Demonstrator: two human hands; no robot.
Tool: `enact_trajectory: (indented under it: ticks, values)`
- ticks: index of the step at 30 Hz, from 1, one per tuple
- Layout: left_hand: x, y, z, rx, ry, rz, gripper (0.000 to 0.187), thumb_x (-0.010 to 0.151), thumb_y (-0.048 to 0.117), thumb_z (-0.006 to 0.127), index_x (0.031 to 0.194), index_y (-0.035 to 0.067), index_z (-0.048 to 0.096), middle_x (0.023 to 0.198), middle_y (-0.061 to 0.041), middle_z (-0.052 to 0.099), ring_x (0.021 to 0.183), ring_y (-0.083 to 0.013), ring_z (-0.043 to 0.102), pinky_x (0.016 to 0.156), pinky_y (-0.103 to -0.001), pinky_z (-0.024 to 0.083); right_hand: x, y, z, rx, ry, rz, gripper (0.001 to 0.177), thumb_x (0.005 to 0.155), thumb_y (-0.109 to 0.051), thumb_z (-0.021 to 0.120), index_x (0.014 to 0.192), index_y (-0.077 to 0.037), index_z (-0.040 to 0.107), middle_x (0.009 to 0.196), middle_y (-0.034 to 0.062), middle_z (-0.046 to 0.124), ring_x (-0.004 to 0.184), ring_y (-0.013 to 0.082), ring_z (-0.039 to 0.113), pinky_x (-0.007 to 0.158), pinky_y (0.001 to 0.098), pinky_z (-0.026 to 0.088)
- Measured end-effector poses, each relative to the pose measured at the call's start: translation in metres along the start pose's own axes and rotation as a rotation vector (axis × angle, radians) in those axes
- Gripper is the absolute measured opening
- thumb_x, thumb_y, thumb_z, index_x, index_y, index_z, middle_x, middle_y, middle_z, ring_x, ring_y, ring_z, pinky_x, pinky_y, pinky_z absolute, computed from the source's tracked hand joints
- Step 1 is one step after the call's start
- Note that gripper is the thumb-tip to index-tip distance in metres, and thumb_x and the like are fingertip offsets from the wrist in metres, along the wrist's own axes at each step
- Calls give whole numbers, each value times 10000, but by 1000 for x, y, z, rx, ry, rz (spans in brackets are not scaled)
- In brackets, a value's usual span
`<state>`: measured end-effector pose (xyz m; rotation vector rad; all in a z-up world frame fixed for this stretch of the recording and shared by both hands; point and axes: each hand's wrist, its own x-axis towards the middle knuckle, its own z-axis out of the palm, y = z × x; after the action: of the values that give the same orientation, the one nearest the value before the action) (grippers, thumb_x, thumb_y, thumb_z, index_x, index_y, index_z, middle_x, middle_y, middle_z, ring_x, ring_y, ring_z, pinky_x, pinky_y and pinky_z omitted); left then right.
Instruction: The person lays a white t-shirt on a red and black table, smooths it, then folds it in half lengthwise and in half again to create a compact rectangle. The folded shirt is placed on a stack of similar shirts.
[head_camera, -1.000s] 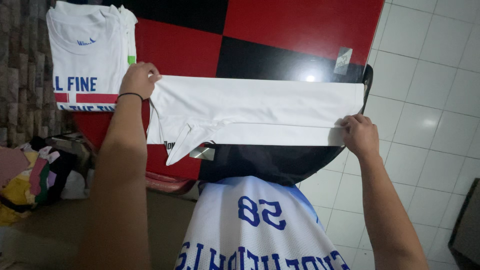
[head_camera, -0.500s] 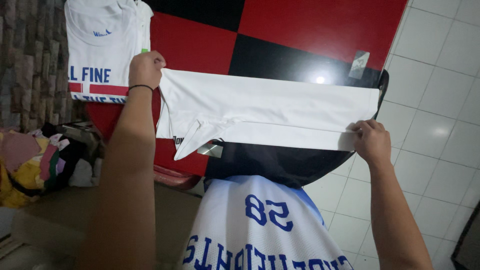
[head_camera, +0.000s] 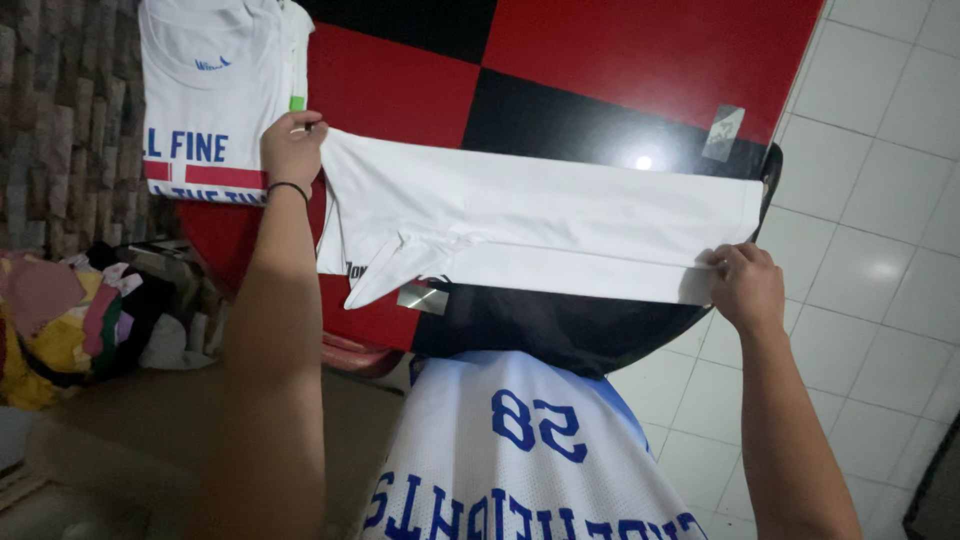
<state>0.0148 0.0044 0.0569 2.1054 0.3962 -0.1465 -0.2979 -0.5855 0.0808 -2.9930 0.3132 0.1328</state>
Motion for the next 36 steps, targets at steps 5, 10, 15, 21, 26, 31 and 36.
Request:
enact_trajectory:
  ticks: [5,10,15,21,26,31,36]
  values:
    - [-8,2,8,-149,61,-188,319,863,98,758,1182,99,756,1116,-73,779,978,-163,739,866,-282,579,1,-3,-3,6,20,-4,223,810,-23,764,1025,-77,792,1120,100,759,1040,291,710,853,411,586]
    - [-18,16,14,-80,105,-179,386,870,105,773,1250,100,704,1111,-98,773,1038,-191,725,939,-301,545,1,-3,0,-30,15,10,173,809,-55,785,979,-88,791,1073,100,760,1021,296,710,839,430,575]
    - [-8,-1,19,19,64,-139,470,856,71,757,1309,139,649,1134,-87,723,1012,-177,685,915,-302,494,0,8,12,12,55,59,177,876,-9,717,1022,-89,778,1083,111,749,1019,299,709,862,424,577]
    - [7,-28,27,-223,-73,-136,436,951,0,714,1379,78,678,1049,-194,767,835,-165,623,783,-286,489,19,28,28,273,302,367,254,943,-163,776,1131,-6,708,1062,164,731,951,337,710,829,449,560]
    - [-8,-8,22,-154,-160,-94,353,982,23,644,1327,60,705,1229,-142,734,1080,-192,677,926,-269,528,43,28,30,406,175,594,511,904,-347,824,1246,4,678,1016,186,739,913,340,716,827,447,553]
    - [-12,6,20,-292,-159,-130,375,957,2,617,1326,48,671,1362,-138,669,1201,-183,665,1053,-248,515,54,29,39,379,161,618,499,939,-402,839,1132,43,721,970,204,741,875,338,729,823,433,571]
    - [-5,-11,19,-340,-189,-136,451,926,-74,618,1366,27,626,1421,-172,635,1272,-233,637,1088,-285,509,53,38,47,416,173,640,468,938,-388,823,1080,45,716,932,198,742,838,325,730,794,429,569]
